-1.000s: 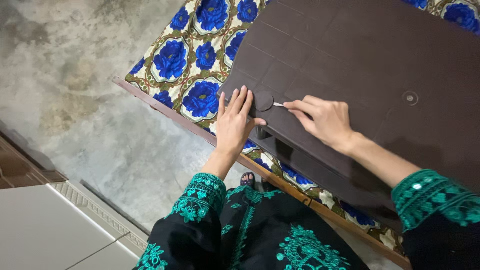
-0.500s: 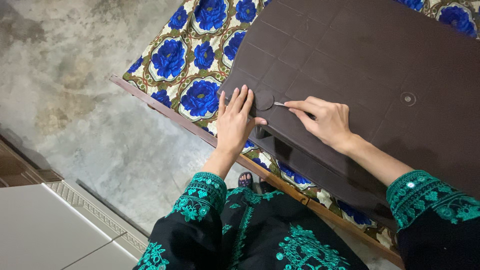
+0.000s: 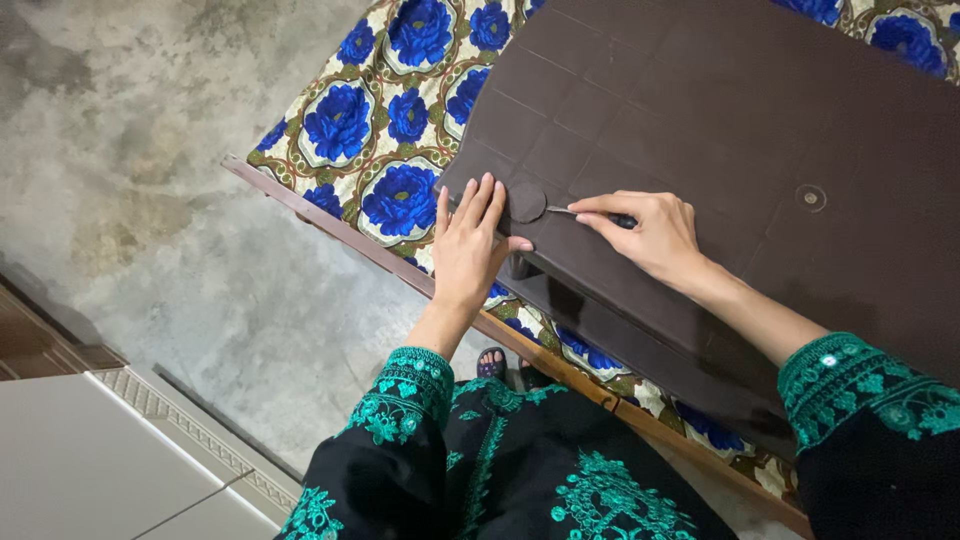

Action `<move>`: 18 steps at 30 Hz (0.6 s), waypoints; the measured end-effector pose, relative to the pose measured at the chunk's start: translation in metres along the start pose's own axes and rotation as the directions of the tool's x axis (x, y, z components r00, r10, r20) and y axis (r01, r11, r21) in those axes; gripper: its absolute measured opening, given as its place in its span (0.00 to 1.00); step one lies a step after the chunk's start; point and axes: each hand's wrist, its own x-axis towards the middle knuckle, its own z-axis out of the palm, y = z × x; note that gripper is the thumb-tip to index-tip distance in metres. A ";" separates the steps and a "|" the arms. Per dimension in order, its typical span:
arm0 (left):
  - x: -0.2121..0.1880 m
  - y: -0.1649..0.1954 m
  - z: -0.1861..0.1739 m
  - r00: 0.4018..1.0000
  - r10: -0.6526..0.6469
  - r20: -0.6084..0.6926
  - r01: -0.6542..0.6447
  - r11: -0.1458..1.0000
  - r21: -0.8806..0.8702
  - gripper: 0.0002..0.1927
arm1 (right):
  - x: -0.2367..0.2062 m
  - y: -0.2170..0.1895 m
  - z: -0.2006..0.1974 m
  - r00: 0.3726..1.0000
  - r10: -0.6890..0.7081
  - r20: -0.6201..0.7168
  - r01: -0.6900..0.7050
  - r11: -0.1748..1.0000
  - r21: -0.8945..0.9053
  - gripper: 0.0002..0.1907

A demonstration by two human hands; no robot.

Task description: The person flips a small plastic table upside down on a bed and uses a screwdriver to pry the round plastic caps out of the leg holes. They set the removed caps on the bed and press on the tabletop.

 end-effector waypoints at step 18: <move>0.038 0.028 -0.018 0.993 0.054 0.102 -0.050 0.998 -0.037 0.33 | -0.009 0.004 -0.010 0.997 0.069 0.029 -0.071 0.995 0.068 0.09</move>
